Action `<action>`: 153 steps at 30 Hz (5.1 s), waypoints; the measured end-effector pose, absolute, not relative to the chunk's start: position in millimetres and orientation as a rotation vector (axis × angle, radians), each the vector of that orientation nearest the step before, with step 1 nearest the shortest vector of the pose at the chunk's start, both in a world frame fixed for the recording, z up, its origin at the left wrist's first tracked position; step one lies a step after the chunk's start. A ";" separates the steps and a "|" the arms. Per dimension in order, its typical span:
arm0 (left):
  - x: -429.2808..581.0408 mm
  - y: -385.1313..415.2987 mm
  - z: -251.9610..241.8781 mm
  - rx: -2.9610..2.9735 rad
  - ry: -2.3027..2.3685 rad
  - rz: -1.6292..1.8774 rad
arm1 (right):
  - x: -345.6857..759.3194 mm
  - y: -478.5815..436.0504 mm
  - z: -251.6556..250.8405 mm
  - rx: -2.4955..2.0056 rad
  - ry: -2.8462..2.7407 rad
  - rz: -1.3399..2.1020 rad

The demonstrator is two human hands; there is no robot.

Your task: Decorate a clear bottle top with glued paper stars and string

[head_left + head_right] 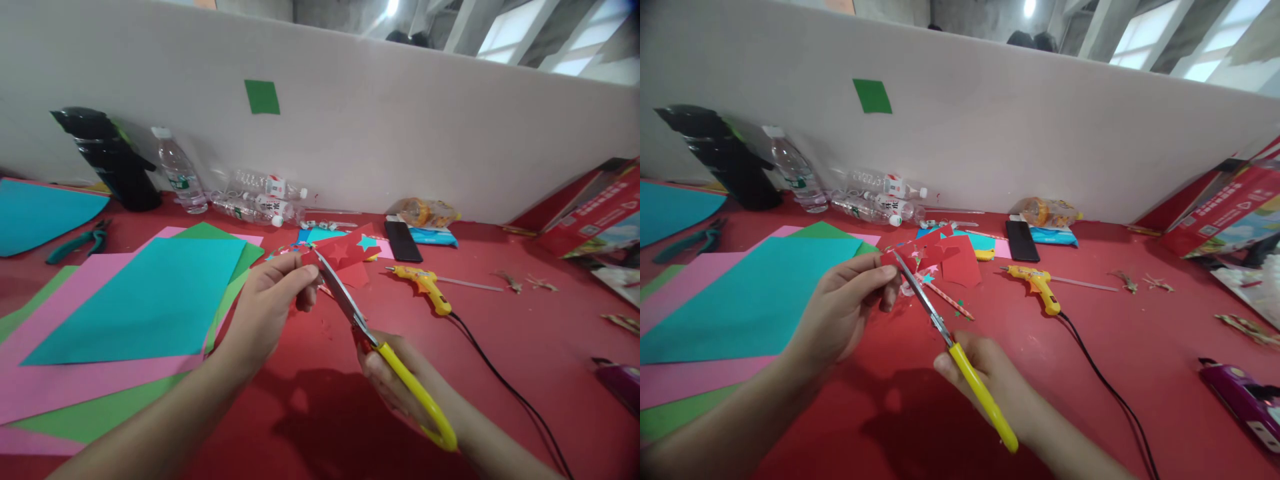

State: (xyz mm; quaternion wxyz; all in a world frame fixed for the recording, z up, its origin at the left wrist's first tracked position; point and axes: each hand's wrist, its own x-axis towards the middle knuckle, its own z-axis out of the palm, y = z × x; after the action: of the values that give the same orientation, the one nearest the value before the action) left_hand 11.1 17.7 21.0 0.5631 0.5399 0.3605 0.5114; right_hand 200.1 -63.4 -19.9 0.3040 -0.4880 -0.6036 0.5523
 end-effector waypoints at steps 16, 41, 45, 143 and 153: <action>7.8 20.8 19.0 1.348 0.882 1.346 | 198.4 -65.8 -23.5 -1.257 -1.484 1.554; 14.9 11.7 8.0 1.283 0.736 1.265 | 196.2 -68.2 -26.1 -1.244 -1.653 1.437; 15.9 12.5 7.6 1.285 0.725 1.261 | 194.2 -70.1 -32.0 -1.265 -1.626 1.381; -7.0 31.7 37.4 1.391 0.861 1.088 | 201.3 -63.1 -20.6 -1.311 -1.683 1.430; -5.9 31.3 38.0 1.361 0.868 1.092 | 199.6 -61.9 -24.0 -1.315 -1.689 1.402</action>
State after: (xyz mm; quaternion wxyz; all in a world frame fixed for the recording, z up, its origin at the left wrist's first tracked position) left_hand -5.9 31.3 38.0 0.5617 0.5777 0.3685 0.4636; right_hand 199.6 -61.9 -24.0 0.2872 -0.4922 -0.6322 0.5249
